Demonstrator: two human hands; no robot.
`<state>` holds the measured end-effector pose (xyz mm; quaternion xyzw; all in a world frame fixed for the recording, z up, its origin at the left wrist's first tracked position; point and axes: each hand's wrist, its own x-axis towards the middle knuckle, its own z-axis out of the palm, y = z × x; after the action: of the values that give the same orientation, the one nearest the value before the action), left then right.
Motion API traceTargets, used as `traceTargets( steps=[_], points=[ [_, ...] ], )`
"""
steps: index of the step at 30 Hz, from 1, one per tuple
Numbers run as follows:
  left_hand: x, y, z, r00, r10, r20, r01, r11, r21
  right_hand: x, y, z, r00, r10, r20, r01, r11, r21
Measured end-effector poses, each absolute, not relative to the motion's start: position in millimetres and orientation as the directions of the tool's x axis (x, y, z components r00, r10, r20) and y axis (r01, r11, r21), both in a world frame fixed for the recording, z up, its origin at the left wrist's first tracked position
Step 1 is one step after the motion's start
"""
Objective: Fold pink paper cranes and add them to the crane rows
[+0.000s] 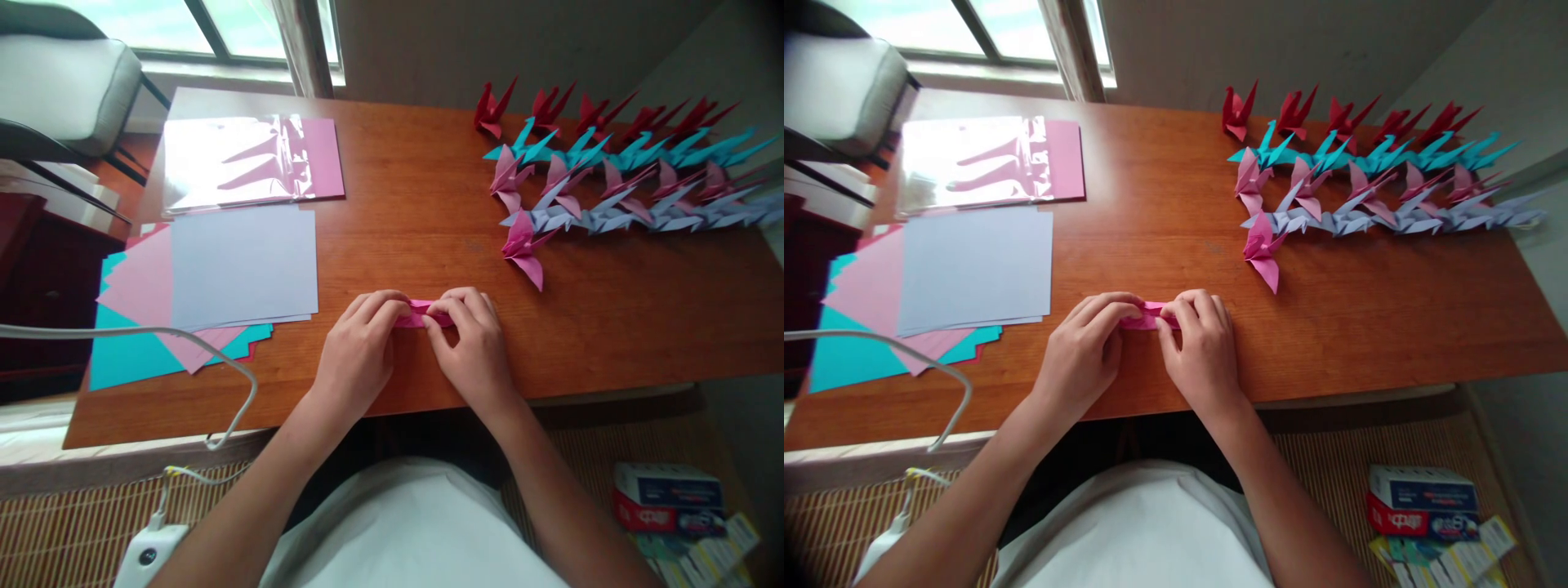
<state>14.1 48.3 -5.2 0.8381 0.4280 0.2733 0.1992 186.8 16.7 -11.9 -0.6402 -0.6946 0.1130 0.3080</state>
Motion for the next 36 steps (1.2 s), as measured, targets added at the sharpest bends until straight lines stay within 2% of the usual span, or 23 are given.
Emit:
traceTargets(
  steps=[3, 9, 12, 21, 28, 33, 36],
  points=[
    [12.9, 45.8, -7.1, 0.485, 0.817, 0.312, 0.621, -0.573, 0.535, 187.1, 16.4, -12.2, 0.005, 0.956, 0.292, 0.813, 0.166, -0.558],
    [13.6, 42.2, -9.5, 0.524, 0.779, 0.344, 0.638, -0.627, 0.447, 184.9, 14.0, -13.8, -0.056, 0.948, 0.313, 0.869, 0.2, -0.452],
    [12.9, 42.5, -9.9, 0.522, 0.775, 0.356, 0.636, -0.632, 0.443, 183.2, 14.0, -11.9, -0.064, 0.947, 0.316, 0.872, 0.207, -0.444],
    [2.0, 37.3, -5.1, 0.334, 0.799, 0.499, 0.597, -0.59, 0.544, 188.2, 30.9, -2.5, -0.088, 0.969, 0.23, 0.849, 0.194, -0.491],
    [-3.8, 32.7, -1.4, 0.227, 0.847, 0.481, 0.638, -0.503, 0.584, 185.7, 33.8, -0.2, -0.15, 0.977, 0.15, 0.824, 0.208, -0.527],
    [-4.1, 35.7, -2.4, 0.179, 0.877, 0.446, 0.602, -0.457, 0.655, 187.3, 34.6, -0.8, -0.154, 0.978, 0.143, 0.802, 0.208, -0.56],
    [-4.7, 36.4, -1.1, 0.148, 0.9, 0.41, 0.566, -0.417, 0.711, 190.6, 33.9, 0.3, -0.148, 0.976, 0.162, 0.752, 0.217, -0.622]
  ],
)
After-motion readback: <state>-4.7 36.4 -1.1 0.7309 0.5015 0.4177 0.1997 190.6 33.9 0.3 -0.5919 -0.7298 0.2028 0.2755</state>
